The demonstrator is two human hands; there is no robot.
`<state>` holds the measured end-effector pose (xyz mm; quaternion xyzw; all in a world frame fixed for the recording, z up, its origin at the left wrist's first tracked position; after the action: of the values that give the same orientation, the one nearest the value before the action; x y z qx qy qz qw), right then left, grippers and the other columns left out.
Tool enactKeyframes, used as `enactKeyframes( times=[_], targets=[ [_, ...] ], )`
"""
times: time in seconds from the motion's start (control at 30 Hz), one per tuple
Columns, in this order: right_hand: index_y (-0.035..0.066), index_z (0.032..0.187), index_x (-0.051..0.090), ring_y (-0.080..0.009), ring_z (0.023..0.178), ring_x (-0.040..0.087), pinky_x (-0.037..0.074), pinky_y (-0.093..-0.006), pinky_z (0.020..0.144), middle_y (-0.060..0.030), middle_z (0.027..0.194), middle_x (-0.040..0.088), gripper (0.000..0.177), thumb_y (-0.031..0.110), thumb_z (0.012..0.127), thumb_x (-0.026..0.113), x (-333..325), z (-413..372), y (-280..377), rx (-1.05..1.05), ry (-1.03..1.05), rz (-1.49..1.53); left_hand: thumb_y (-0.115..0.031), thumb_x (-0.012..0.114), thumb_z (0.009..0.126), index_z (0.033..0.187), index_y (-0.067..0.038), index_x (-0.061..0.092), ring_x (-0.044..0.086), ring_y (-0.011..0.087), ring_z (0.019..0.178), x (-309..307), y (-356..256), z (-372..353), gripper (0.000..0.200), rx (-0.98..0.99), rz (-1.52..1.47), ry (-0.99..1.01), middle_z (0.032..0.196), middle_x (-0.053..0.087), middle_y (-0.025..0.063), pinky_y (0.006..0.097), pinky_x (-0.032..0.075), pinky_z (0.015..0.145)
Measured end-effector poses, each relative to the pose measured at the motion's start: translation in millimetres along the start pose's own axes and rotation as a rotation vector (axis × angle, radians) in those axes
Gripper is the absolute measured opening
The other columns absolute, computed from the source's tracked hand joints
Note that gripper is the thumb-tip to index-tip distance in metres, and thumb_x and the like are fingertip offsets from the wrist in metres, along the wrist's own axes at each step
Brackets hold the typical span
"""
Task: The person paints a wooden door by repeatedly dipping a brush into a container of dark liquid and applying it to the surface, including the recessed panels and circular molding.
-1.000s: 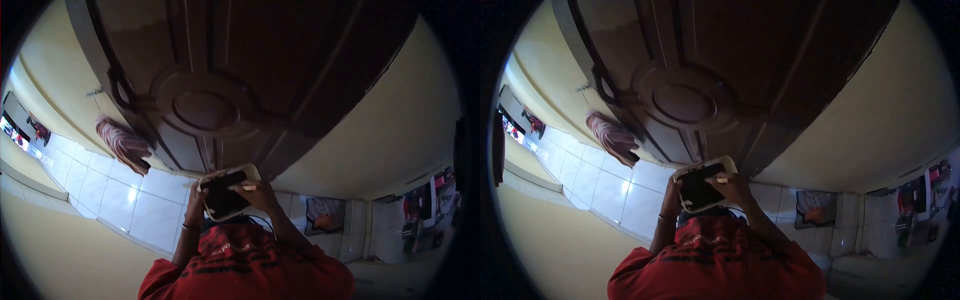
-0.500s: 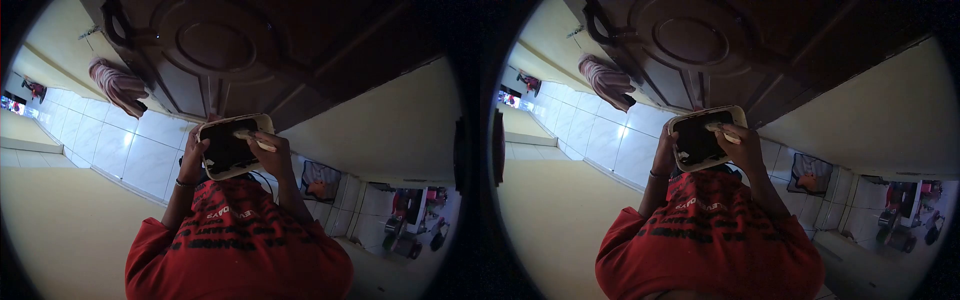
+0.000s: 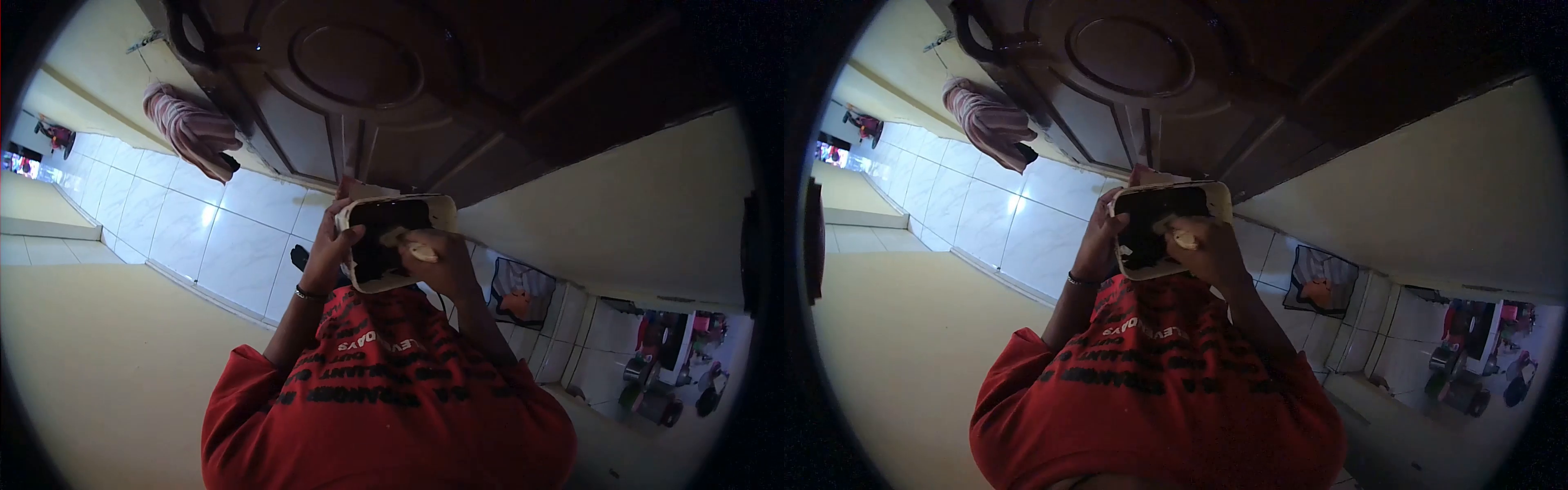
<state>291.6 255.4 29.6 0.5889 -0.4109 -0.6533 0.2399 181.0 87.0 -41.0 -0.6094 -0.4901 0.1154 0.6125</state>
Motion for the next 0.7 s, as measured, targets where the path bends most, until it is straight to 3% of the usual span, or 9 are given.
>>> enactKeyframes(
  times=[0.13,0.2,0.23,0.3,0.43,0.5,0.6,0.7],
  targets=[
    [0.000,0.099,0.068,-0.0231,0.083,0.070,0.053,-0.0339,0.073,-0.0139,0.088,0.070,0.026,0.015,0.080,0.074,7.0,-0.8,-11.1,-0.179,-0.171,0.075,-0.024,0.068,0.085,0.138,0.001,0.035,0.051,0.0177,0.117,4.3,5.1,0.3,0.067,-0.043,-0.037,0.039,0.125,0.053,0.0089,0.0315,0.041,0.101],
    [-0.001,0.100,0.067,-0.0232,0.083,0.070,0.053,-0.0333,0.074,-0.0141,0.091,0.070,0.026,0.014,0.080,0.074,8.8,-1.0,-8.2,-0.258,0.014,0.011,-0.024,0.068,0.084,0.138,0.001,0.035,0.050,0.0181,0.118,5.7,5.9,4.5,0.067,-0.046,-0.074,0.060,0.126,0.052,0.0094,0.0319,0.041,0.101],
    [-0.001,0.100,0.067,-0.0232,0.083,0.070,0.053,-0.0333,0.074,-0.0141,0.091,0.070,0.026,0.014,0.080,0.074,3.7,-3.6,-4.5,-0.255,0.012,0.013,-0.025,0.068,0.084,0.138,0.001,0.036,0.050,0.0184,0.119,6.0,5.8,4.6,0.067,-0.042,-0.109,0.074,0.127,0.052,0.0099,0.0323,0.041,0.102],
    [-0.001,0.101,0.067,-0.0254,0.086,0.070,0.053,-0.0344,0.077,-0.0151,0.093,0.070,0.026,0.014,0.081,0.073,-9.7,-6.0,-0.3,-0.011,-0.023,0.050,-0.025,0.068,0.084,0.138,0.001,0.035,0.050,0.0187,0.120,6.6,1.9,3.9,0.068,-0.031,-0.114,0.069,0.128,0.052,0.0103,0.0324,0.041,0.102],
    [0.001,0.100,0.068,-0.0281,0.087,0.069,0.053,-0.0358,0.078,-0.0154,0.094,0.070,0.025,0.016,0.081,0.073,6.3,1.8,-6.1,-0.132,-0.214,0.141,-0.027,0.067,0.085,0.138,0.002,0.034,0.050,0.0192,0.122,15.4,-11.9,1.6,0.069,-0.007,-0.108,0.102,0.129,0.051,0.0115,0.0330,0.040,0.103],
    [0.002,0.101,0.069,-0.0293,0.085,0.069,0.053,-0.0360,0.077,-0.0151,0.090,0.070,0.026,0.017,0.080,0.073,17.5,3.2,0.8,-0.317,-0.054,0.073,-0.027,0.067,0.086,0.138,0.002,0.034,0.050,0.0196,0.122,14.8,-11.1,3.4,0.068,0.000,-0.109,0.111,0.130,0.051,0.0120,0.0335,0.040,0.104],
    [0.002,0.101,0.069,-0.0302,0.085,0.069,0.053,-0.0366,0.077,-0.0141,0.092,0.070,0.026,0.017,0.080,0.073,5.8,-0.1,1.7,-0.317,0.105,0.019,-0.027,0.066,0.087,0.138,0.003,0.034,0.049,0.0204,0.123,12.3,-12.7,0.0,0.068,-0.002,-0.121,0.099,0.133,0.049,0.0130,0.0344,0.039,0.105],
    [0.002,0.101,0.069,-0.0306,0.087,0.068,0.053,-0.0369,0.078,-0.0132,0.092,0.069,0.026,0.018,0.080,0.072,-10.3,2.7,8.3,-0.240,0.035,0.026,-0.027,0.066,0.087,0.138,0.003,0.033,0.048,0.0210,0.125,9.7,-13.8,-0.8,0.068,-0.016,-0.157,0.100,0.134,0.048,0.0135,0.0350,0.038,0.106]
  ],
)
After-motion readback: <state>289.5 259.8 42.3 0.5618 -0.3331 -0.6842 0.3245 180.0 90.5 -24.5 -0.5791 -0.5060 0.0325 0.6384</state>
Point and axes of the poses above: each hand's wrist, its own z-axis towards the middle knuckle, its own x-axis out of the palm, y = z × x, the point moved 2 cm from there along z, towards the middle knuckle
